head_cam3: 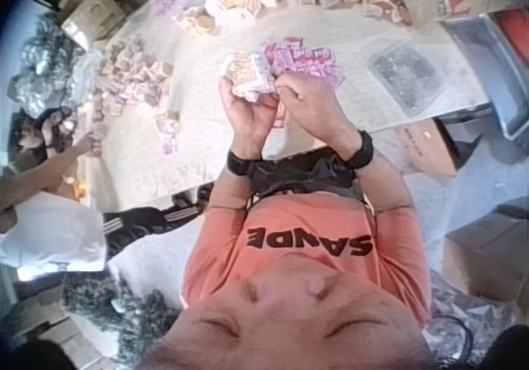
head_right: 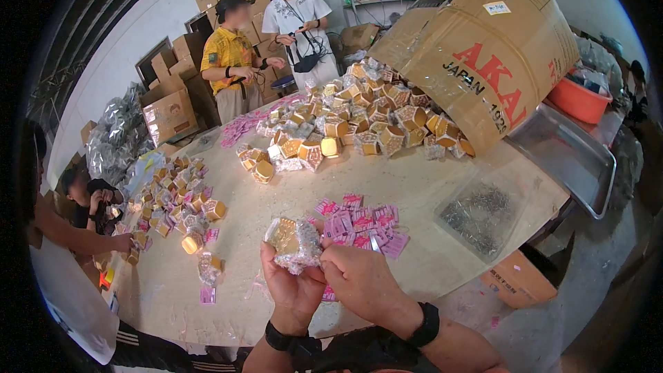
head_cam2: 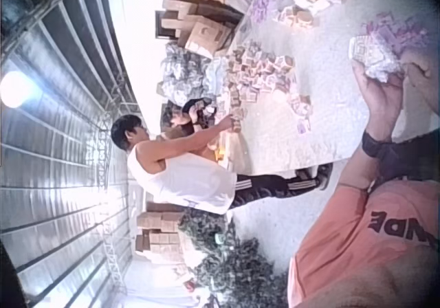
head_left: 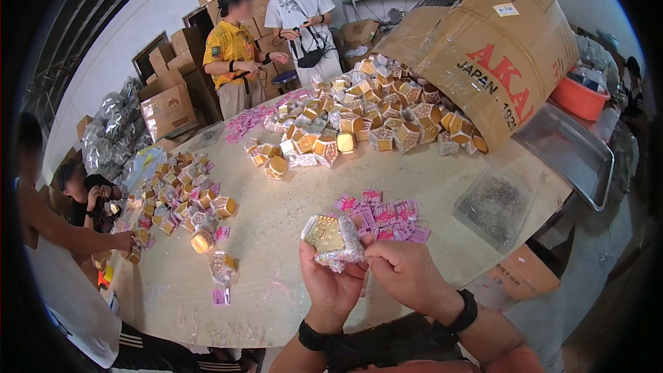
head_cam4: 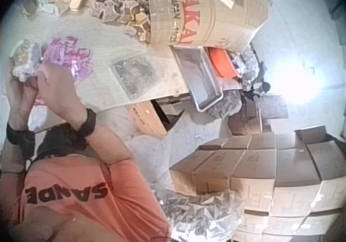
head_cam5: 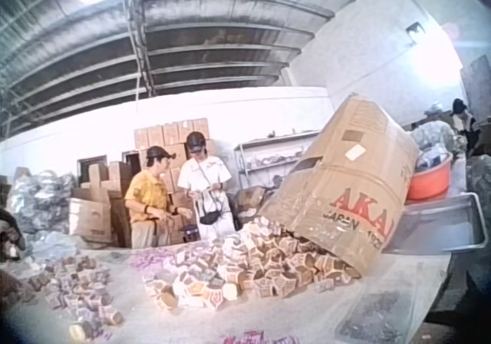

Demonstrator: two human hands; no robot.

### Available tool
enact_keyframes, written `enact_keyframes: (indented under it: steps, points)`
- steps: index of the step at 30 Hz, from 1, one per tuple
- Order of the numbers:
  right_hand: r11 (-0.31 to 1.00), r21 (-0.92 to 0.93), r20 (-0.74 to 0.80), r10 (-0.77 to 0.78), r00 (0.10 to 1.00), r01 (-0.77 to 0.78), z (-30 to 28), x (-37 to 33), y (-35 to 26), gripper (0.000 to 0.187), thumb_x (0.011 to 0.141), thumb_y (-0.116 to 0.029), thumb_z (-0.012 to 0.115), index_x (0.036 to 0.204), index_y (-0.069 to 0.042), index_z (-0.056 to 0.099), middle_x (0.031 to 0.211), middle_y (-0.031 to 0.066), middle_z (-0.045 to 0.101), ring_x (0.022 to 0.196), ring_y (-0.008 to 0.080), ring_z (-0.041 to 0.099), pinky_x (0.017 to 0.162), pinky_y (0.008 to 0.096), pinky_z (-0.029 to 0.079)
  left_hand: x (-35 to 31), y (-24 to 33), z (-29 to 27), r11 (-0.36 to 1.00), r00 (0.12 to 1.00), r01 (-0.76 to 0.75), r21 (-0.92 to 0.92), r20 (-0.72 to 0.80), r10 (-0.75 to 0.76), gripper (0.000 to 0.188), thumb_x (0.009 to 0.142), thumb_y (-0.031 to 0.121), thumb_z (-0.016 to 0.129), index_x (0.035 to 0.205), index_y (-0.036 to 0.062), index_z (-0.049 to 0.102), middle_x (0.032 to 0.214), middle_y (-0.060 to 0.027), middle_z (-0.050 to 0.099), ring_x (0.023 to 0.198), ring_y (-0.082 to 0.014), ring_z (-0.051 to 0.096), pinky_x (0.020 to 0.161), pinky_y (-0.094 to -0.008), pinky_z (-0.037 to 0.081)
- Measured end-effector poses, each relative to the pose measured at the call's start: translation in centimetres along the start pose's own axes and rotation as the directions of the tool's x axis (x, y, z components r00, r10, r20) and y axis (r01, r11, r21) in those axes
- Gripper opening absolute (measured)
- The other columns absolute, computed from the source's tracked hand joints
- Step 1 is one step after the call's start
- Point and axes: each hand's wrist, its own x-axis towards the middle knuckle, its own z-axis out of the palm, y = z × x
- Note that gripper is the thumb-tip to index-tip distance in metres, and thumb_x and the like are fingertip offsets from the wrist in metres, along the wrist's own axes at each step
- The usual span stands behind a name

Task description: Sorting and counting pink packets and gold-wrapped boxes on a large warehouse table.

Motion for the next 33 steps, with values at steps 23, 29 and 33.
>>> enact_keyframes:
  steps: [23, 29, 33]
  points:
    - [1.0, 0.008, -0.007, 0.012, 1.0, -0.011, 0.27, 0.09, 0.7, 0.007, 0.082, -0.005, 0.055, 0.082, 0.0, 0.061, 0.067, 0.0131, 0.06, 0.058, 0.0209, 0.059, 0.054, 0.0302, 0.045, 0.12, -0.13, 0.2, 1.0, 0.998, 0.004, 0.005, -0.06, -0.004, 0.058, 0.094, 0.052, 0.026, 0.122, 0.0067, 0.049, 0.116, -0.0129, 0.059, 0.093, -0.0308, 0.063, 0.08, -0.0428, 0.052]
    - [1.0, 0.0, -0.018, 0.011, 1.0, -0.011, 0.3, 0.08, 0.87, 0.007, 0.082, -0.005, 0.056, 0.081, 0.0, 0.061, 0.066, 0.013, 0.06, 0.057, 0.0205, 0.058, 0.053, 0.0299, 0.044, 0.32, -0.25, -0.05, 1.0, 0.997, 0.021, -0.011, -0.069, -0.022, 0.056, 0.094, 0.052, 0.027, 0.121, 0.0079, 0.05, 0.117, -0.0131, 0.059, 0.093, -0.0316, 0.063, 0.081, -0.0434, 0.052]
    - [1.0, -0.021, -0.006, 0.023, 1.0, -0.023, 0.28, 0.14, 0.92, 0.007, 0.082, -0.005, 0.056, 0.081, 0.0, 0.061, 0.066, 0.0131, 0.06, 0.056, 0.0205, 0.058, 0.053, 0.03, 0.044, 0.37, -0.28, -0.03, 1.0, 0.997, 0.018, -0.009, -0.075, -0.019, 0.056, 0.094, 0.051, 0.027, 0.121, 0.008, 0.05, 0.116, -0.0132, 0.059, 0.094, -0.0317, 0.063, 0.081, -0.0434, 0.052]
